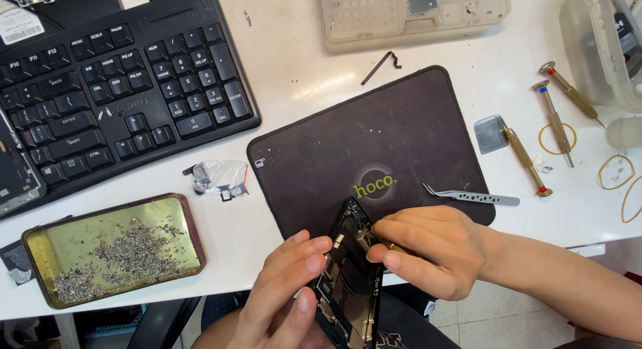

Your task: The person disassembles a smartphone using a screwdriver and tweezers, removes internal components, applies liquid from a bottle, and repositions parts inside the device. The work is performed on a desk with tools and spare parts visible.

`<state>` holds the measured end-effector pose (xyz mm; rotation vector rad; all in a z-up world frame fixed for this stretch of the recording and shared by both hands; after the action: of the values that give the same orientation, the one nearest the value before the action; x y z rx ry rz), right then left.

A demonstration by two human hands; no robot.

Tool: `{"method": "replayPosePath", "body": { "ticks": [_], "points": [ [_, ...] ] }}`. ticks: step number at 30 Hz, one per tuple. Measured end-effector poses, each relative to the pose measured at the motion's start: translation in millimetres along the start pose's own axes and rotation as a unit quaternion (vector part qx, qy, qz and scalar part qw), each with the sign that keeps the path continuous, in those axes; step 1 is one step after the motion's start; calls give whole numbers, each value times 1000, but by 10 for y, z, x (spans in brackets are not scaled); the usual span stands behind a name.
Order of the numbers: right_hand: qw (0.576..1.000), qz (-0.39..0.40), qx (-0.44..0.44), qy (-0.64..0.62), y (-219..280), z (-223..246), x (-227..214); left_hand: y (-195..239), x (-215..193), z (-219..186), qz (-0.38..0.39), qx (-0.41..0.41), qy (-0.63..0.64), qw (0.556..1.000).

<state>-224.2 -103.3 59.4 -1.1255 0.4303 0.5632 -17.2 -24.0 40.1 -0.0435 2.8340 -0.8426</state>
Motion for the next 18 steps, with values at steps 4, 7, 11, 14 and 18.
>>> {"method": "replayPosePath", "body": {
  "ticks": [4,7,11,14,18],
  "points": [
    [1000,6,-2,11,-64,22,5,21,12,25,-4,-2,7,1000],
    [999,12,-9,35,-124,45,-11,43,24,43,-18,-19,11,1000],
    [998,10,-11,66,-213,36,-60,77,30,74,-27,-27,24,999],
    [997,4,-15,70,-250,25,-64,126,18,96,-42,-82,31,995],
    [995,-16,-31,92,-264,78,-66,170,-11,131,-39,-135,28,990]
  ]
}}
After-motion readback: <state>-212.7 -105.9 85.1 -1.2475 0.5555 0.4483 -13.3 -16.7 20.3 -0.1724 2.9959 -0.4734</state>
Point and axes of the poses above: each hand's wrist, its own y-axis away from the middle knuckle, its own x-axis out of the palm, z = x × y, the point moved 5 cm from there along -y, towards the middle knuckle, and after that the axes turned 6 degrees about -z, right-handed, at the moved point
